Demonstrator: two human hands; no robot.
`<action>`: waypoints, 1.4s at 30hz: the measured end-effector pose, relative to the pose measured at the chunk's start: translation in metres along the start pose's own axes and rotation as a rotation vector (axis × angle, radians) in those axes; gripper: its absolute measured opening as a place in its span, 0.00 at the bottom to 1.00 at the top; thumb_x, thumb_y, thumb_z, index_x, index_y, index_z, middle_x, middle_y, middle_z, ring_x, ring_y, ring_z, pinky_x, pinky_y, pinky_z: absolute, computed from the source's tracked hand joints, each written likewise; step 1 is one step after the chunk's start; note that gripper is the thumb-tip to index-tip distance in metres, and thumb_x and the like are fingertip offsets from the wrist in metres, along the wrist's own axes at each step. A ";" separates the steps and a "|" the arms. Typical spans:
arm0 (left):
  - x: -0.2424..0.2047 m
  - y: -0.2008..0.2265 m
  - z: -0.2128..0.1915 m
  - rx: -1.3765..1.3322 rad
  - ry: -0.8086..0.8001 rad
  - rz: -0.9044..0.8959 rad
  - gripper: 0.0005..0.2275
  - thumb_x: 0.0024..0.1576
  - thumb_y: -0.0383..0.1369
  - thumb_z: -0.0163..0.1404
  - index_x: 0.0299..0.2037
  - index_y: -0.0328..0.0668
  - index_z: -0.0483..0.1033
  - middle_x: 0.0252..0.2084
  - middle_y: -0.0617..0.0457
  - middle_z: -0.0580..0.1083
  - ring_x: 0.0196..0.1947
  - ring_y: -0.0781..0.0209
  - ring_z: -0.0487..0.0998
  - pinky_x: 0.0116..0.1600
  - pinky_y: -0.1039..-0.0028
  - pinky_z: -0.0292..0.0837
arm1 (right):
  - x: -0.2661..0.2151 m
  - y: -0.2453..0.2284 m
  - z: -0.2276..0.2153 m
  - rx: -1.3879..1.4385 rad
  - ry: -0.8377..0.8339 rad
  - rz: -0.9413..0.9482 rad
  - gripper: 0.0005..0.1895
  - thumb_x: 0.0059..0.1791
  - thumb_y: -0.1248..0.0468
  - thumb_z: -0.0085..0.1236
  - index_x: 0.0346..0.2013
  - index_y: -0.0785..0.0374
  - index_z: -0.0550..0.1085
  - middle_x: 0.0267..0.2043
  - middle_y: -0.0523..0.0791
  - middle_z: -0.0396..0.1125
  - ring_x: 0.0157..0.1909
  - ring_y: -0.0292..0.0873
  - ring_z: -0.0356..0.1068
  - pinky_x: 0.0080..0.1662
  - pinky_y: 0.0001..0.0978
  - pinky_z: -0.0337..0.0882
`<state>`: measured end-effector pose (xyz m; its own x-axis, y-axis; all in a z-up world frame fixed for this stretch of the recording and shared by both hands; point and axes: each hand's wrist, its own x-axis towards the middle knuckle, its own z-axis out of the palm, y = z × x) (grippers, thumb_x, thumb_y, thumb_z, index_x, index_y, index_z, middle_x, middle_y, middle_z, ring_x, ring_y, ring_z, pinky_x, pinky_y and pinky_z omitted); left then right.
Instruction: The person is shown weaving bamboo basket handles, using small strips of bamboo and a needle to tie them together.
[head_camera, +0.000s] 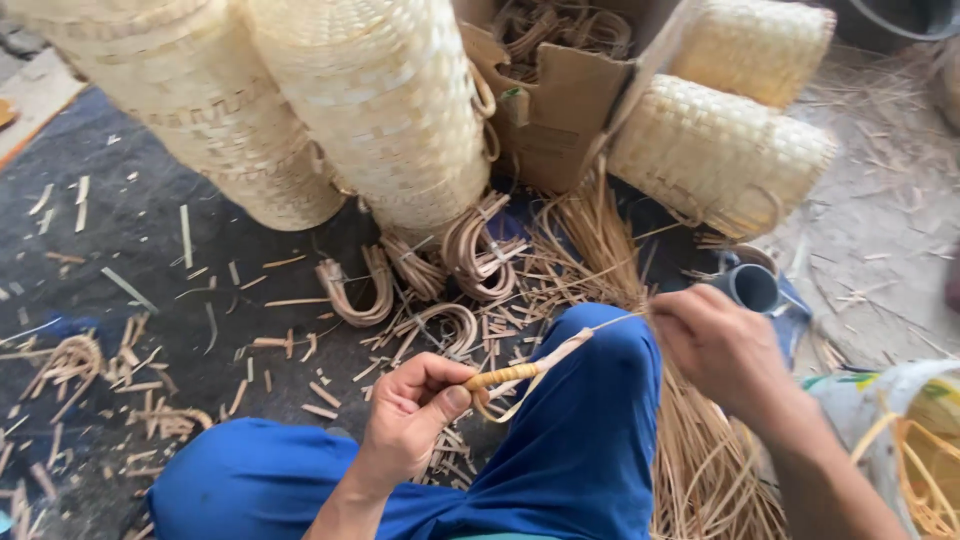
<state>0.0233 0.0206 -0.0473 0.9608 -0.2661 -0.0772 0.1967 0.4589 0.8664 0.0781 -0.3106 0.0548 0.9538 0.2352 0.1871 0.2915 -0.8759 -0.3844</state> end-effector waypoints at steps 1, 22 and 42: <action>0.002 -0.003 0.000 -0.020 0.007 -0.020 0.08 0.60 0.24 0.55 0.46 0.28 0.77 0.39 0.45 0.82 0.40 0.65 0.82 0.48 0.76 0.77 | -0.001 0.003 0.006 -0.018 0.001 -0.036 0.07 0.48 0.64 0.58 0.39 0.58 0.79 0.35 0.48 0.71 0.35 0.54 0.74 0.37 0.43 0.73; 0.003 -0.007 -0.007 -0.150 -0.013 0.034 0.06 0.60 0.21 0.54 0.45 0.30 0.77 0.39 0.44 0.81 0.40 0.62 0.82 0.49 0.73 0.78 | 0.001 0.001 0.001 -0.376 -0.280 -0.188 0.13 0.44 0.65 0.58 0.43 0.53 0.77 0.31 0.45 0.68 0.32 0.47 0.74 0.31 0.40 0.72; 0.003 -0.010 0.001 -0.238 -0.043 -0.015 0.06 0.61 0.22 0.55 0.47 0.26 0.76 0.40 0.42 0.80 0.40 0.61 0.82 0.50 0.72 0.78 | -0.034 0.025 -0.017 -0.244 -0.574 -0.023 0.12 0.49 0.53 0.55 0.44 0.51 0.75 0.35 0.45 0.66 0.33 0.51 0.72 0.35 0.45 0.72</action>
<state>0.0242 0.0145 -0.0553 0.9492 -0.3082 -0.0633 0.2562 0.6404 0.7240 0.0519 -0.3476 0.0538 0.8546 0.3848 -0.3486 0.3521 -0.9230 -0.1556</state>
